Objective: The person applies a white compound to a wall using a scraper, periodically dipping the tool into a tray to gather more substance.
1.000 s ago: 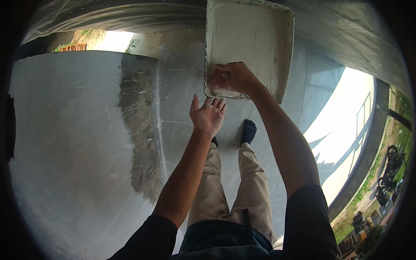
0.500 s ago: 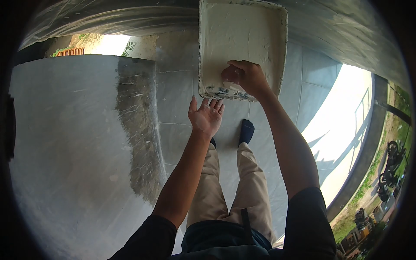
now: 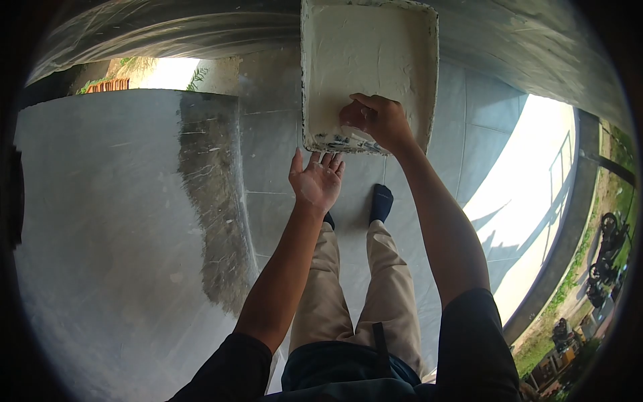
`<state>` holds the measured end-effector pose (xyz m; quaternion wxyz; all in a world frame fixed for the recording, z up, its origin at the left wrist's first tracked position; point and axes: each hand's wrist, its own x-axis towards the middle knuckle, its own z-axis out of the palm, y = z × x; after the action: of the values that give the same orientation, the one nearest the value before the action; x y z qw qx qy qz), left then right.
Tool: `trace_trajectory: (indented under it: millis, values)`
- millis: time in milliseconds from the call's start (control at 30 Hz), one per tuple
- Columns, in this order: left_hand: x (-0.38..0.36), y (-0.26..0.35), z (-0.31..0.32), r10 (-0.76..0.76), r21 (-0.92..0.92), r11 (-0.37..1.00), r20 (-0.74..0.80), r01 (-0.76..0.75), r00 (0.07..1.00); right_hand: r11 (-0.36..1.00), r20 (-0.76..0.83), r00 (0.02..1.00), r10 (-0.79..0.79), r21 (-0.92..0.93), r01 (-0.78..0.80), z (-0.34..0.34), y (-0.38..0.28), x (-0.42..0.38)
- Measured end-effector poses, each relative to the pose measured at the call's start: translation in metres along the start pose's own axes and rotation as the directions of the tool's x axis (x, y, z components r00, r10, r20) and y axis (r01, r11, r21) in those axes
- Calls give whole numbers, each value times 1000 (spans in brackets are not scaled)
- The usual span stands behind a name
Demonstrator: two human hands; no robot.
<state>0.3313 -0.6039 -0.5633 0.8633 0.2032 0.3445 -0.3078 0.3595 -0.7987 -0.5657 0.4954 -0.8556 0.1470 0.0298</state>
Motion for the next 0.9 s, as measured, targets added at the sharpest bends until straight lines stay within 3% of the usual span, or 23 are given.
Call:
trace_trajectory:
  millis: [233, 300, 400, 500, 600, 833, 900]
  values:
    - [0, 1, 1, -9, 30, 1000, 8, 9, 1000, 997, 46, 997, 67, 37, -69, 0, -14, -7]
    - [0, 1, -1, -7, 29, 1000, 9, 7, 1000, 983, -31, 999, -24, 180, 29, 8, -11, -2]
    - [0, 1, -2, -9, 7, 1000, -5, 9, 1000, 973, -51, 996, -73, 218, 82, 16, -14, 10]
    - [0, 2, 1, -14, -3, 1000, -1, 14, 1000, 985, -3, 987, -161, 56, 161, 21, -14, 17]
    - [0, 3, 1, -27, -26, 999, -35, 26, 999, 985, -4, 985, -174, 15, 174, 24, -16, 16]
    - [1, 3, -4, -32, 6, 999, 20, 31, 999, 991, 1, 992, -127, 32, 127, 23, -9, 19]
    - [1, 4, -2, -32, 16, 999, 25, 32, 999, 995, 22, 998, -52, 87, 50, 21, -11, 18]
